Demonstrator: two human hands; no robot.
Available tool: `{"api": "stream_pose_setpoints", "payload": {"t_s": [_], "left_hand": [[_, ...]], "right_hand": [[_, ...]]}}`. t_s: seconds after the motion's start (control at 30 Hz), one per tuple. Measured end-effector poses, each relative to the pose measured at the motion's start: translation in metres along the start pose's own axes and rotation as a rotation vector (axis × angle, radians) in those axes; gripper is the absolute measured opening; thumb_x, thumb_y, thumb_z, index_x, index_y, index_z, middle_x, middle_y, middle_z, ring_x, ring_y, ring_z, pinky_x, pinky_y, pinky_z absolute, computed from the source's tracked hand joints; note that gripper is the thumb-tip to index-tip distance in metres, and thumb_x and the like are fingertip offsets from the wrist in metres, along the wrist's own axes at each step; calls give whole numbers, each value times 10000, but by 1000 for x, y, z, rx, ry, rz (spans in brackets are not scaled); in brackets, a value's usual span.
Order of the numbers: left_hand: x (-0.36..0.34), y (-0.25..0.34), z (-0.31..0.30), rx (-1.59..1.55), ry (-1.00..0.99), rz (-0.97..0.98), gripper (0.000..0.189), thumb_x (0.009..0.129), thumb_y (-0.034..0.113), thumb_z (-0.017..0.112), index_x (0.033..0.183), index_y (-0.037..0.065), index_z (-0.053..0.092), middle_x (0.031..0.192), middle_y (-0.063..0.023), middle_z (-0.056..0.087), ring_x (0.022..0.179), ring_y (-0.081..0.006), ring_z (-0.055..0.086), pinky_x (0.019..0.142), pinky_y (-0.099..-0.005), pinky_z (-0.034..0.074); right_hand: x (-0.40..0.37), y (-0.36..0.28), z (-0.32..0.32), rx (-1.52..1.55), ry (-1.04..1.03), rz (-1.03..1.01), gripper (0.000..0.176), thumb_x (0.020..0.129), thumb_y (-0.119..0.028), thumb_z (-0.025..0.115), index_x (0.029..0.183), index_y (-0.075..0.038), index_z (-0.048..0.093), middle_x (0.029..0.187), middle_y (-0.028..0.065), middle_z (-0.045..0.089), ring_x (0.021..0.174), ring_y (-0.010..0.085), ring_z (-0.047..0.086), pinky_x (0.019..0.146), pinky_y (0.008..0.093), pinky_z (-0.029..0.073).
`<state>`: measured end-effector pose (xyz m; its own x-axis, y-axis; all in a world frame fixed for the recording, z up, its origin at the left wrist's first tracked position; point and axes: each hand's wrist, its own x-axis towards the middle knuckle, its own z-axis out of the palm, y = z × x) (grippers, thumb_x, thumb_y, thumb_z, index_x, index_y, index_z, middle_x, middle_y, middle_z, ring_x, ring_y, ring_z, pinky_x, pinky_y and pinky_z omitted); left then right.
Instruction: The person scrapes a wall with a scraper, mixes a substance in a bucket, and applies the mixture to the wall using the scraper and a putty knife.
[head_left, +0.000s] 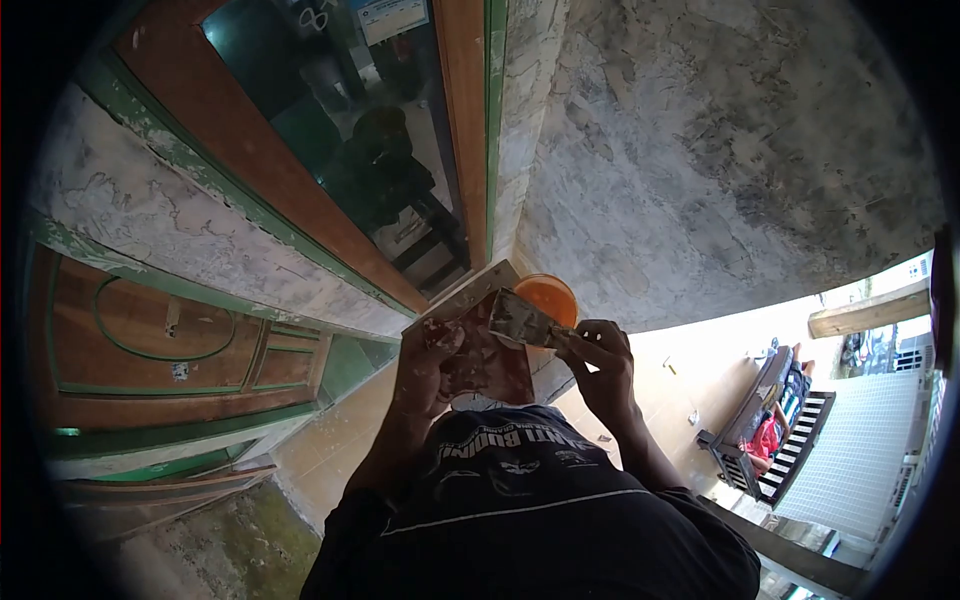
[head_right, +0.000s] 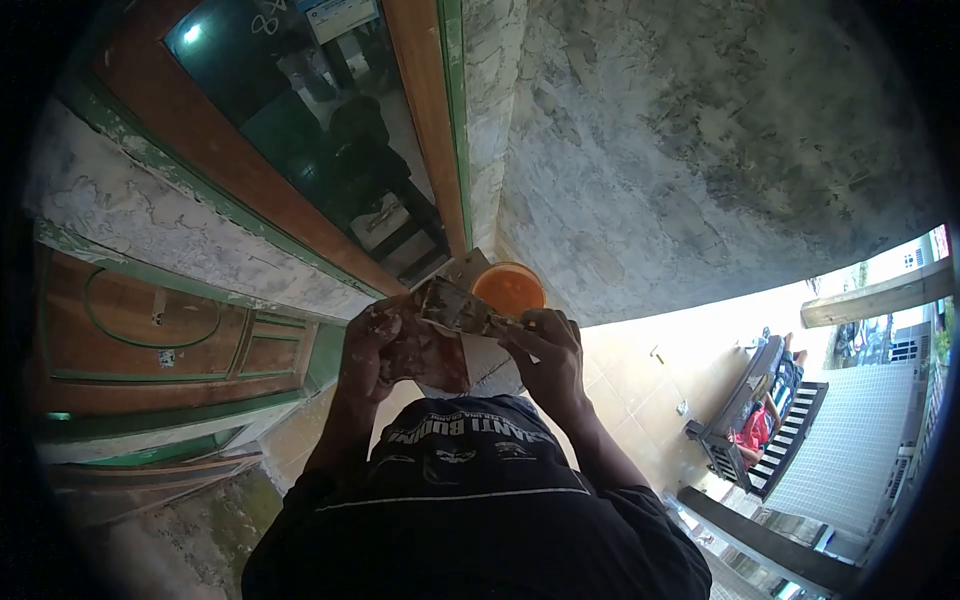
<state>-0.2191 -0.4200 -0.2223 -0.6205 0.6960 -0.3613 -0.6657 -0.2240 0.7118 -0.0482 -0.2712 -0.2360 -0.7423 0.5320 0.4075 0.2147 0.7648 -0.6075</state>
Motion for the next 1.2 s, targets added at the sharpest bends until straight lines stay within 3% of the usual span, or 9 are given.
{"api": "stream_pose_setpoints", "payload": {"t_s": [0.1, 0.2, 0.27, 0.33, 0.43, 0.73, 0.83, 0.9, 1.2], "left_hand": [[11, 15, -33, -192, -329, -22, 250, 910, 67, 495, 1126, -53, 526, 606, -30, 503, 413, -51, 413, 345, -214, 309], [13, 22, -37, -124, -252, 134, 271, 917, 106, 497, 1136, -51, 525, 550, -26, 462, 387, -68, 388, 344, -215, 299], [12, 23, -29, -75, -263, 214, 300, 914, 103, 498, 1169, -55, 520, 653, -69, 563, 507, -107, 531, 451, -226, 433], [7, 22, 6, -19, 74, 404, 438, 897, 179, 552, 1230, -90, 460, 830, -122, 641, 747, -161, 638, 628, -260, 531], [7, 6, -7, 137, -89, 504, 410, 902, 183, 542, 1205, -91, 504, 1053, -183, 629, 1016, -249, 605, 839, -348, 511], [-2, -8, -22, 1134, -213, 1059, 310, 812, -28, 572, 1113, 18, 627, 1086, -217, 627, 909, -307, 667, 722, -336, 552], [-2, -10, -25, 1236, -329, 998, 231, 857, 32, 551, 1071, -6, 632, 928, -148, 687, 825, -242, 687, 745, -313, 546], [-5, -17, -24, 643, 27, 338, 249, 881, 42, 522, 1103, -53, 581, 776, -101, 654, 667, -150, 645, 618, -267, 543], [0, 6, -14, -7, -114, -167, 331, 893, 114, 519, 1156, -84, 488, 624, -21, 534, 379, -26, 416, 329, -161, 338]], "right_hand": [[-3, -2, -3, -17, 17, 34, 242, 664, -54, 771, 896, -65, 705, 899, 83, 605, 822, 231, 576, 690, 337, 452], [-1, -11, -15, 1, -1, 7, 201, 737, 8, 700, 937, -10, 680, 819, 71, 606, 725, 177, 571, 637, 294, 465], [-2, -24, -25, 607, -197, 585, 156, 823, 20, 574, 963, 48, 638, 744, 59, 600, 627, 127, 553, 581, 260, 465], [1, -30, -33, 784, -418, 596, 162, 889, -56, 504, 947, 65, 595, 691, 49, 575, 560, 83, 521, 501, 218, 431], [-7, -23, -22, 807, -487, 729, 223, 923, -149, 512, 942, 60, 589, 655, 51, 565, 531, 73, 510, 467, 206, 401], [3, -21, -40, 1030, -449, 622, 364, 916, -319, 527, 935, 40, 583, 584, 43, 547, 400, 37, 428, 338, 179, 271], [6, -21, -47, 1049, -434, 636, 352, 921, -288, 539, 1012, 48, 590, 639, 47, 569, 488, 63, 490, 429, 191, 351], [1, -12, -38, 1043, -327, 556, 328, 924, -206, 552, 1112, 61, 583, 762, 63, 606, 628, 89, 558, 547, 216, 440], [2, -13, -9, 429, -174, 329, 194, 759, 21, 676, 953, 29, 663, 872, 99, 624, 751, 150, 574, 640, 264, 470]]}}
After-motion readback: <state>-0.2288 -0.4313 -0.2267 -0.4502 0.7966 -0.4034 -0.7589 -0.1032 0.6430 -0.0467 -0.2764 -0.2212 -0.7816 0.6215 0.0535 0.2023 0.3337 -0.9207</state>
